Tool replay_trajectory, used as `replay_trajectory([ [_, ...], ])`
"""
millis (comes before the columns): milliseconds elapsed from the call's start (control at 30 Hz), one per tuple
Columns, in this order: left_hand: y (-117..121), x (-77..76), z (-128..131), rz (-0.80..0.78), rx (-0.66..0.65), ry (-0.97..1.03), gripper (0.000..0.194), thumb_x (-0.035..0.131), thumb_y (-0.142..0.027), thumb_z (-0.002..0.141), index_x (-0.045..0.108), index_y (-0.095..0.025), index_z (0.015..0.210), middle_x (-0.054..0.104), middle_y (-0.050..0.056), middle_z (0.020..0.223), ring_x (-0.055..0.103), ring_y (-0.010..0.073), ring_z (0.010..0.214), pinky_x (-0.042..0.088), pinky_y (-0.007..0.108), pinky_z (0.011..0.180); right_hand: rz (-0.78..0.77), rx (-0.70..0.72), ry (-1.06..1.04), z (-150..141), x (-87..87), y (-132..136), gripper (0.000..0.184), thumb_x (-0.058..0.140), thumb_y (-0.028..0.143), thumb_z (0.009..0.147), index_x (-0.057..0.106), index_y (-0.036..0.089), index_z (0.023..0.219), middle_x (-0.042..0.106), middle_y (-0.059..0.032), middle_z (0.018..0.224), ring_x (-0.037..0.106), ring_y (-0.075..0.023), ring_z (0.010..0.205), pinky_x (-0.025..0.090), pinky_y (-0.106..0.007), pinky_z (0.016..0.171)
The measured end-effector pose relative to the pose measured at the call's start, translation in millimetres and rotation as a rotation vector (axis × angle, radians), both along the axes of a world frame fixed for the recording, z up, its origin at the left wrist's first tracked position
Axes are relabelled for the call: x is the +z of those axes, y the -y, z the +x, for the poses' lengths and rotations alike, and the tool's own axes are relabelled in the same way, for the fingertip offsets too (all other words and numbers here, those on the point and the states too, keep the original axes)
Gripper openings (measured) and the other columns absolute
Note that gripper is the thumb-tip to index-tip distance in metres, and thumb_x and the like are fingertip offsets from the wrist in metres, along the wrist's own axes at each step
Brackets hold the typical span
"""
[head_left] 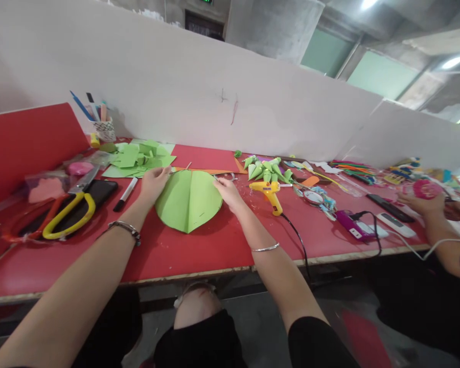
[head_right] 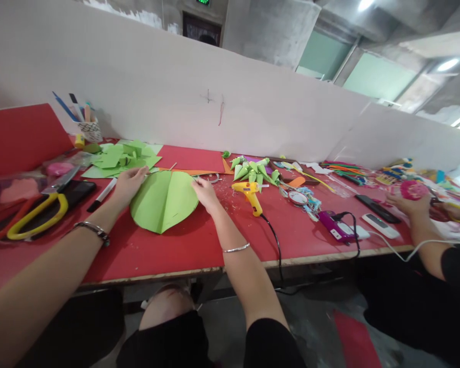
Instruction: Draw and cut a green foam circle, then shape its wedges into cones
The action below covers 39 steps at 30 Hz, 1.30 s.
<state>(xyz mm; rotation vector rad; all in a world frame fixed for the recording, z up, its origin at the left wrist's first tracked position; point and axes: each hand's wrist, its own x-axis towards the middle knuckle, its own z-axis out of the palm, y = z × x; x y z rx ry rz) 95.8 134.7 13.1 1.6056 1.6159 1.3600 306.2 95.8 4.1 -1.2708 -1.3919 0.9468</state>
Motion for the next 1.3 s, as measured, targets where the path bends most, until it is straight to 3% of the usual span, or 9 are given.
replay_trajectory([
  [200,-1,0.7,-1,-0.277,-0.170,0.235,0.039,0.059,-0.055,0.061,0.066,-0.018,0.073,0.066,0.004,0.070,0.058,0.0175,0.062,0.043,0.026,0.055,0.169,-0.165,0.058,2,0.8,-5,0.022,0.044,0.035,0.078,0.049,0.018,0.065,0.047,0.0029,0.058,0.041,-0.0111,0.054,0.031,-0.023,0.052],
  [400,-1,-0.9,-4,-0.411,-0.301,0.171,0.042,0.058,-0.058,0.060,0.067,-0.018,0.071,0.069,0.008,0.075,0.063,0.0223,0.069,0.047,0.029,0.059,0.178,-0.101,0.087,1,-0.4,-6,0.026,0.046,0.040,0.077,0.051,0.018,0.064,0.049,0.0015,0.059,0.041,-0.0113,0.053,0.032,-0.024,0.052],
  [600,1,-0.5,-4,-0.452,-0.431,0.149,0.036,0.067,-0.048,0.055,0.069,-0.020,0.078,0.070,0.007,0.085,0.063,0.0217,0.080,0.048,0.027,0.068,0.216,-0.092,0.094,0,4.0,-2,0.027,0.046,0.040,0.077,0.051,0.017,0.063,0.046,0.0018,0.058,0.039,-0.0106,0.054,0.029,-0.023,0.051],
  [733,-4,-4.6,-6,-0.349,-0.382,0.105,0.039,0.064,-0.052,0.055,0.069,-0.019,0.075,0.070,0.006,0.077,0.063,0.0214,0.071,0.048,0.030,0.064,0.224,-0.135,0.058,1,5.2,-2,0.029,0.045,0.040,0.078,0.046,0.017,0.059,0.040,0.0033,0.055,0.035,-0.0097,0.052,0.026,-0.022,0.049],
  [1000,-7,-2.5,-11,-0.133,-0.255,0.050,0.048,0.058,-0.061,0.055,0.067,-0.019,0.077,0.069,0.002,0.084,0.059,0.0235,0.082,0.046,0.030,0.071,0.277,-0.265,0.125,4,2.6,-6,0.032,0.043,0.039,0.079,0.037,0.019,0.055,0.029,0.0052,0.050,0.028,-0.0090,0.049,0.020,-0.024,0.047],
  [1300,-8,-1.7,-13,-0.134,-0.237,0.065,0.038,0.059,-0.054,0.059,0.066,-0.020,0.074,0.068,0.002,0.077,0.058,0.0185,0.072,0.044,0.025,0.061,0.276,-0.303,0.196,2,1.9,-5,0.033,0.041,0.036,0.081,0.032,0.020,0.053,0.029,0.0052,0.049,0.027,-0.0097,0.048,0.020,-0.025,0.048],
])
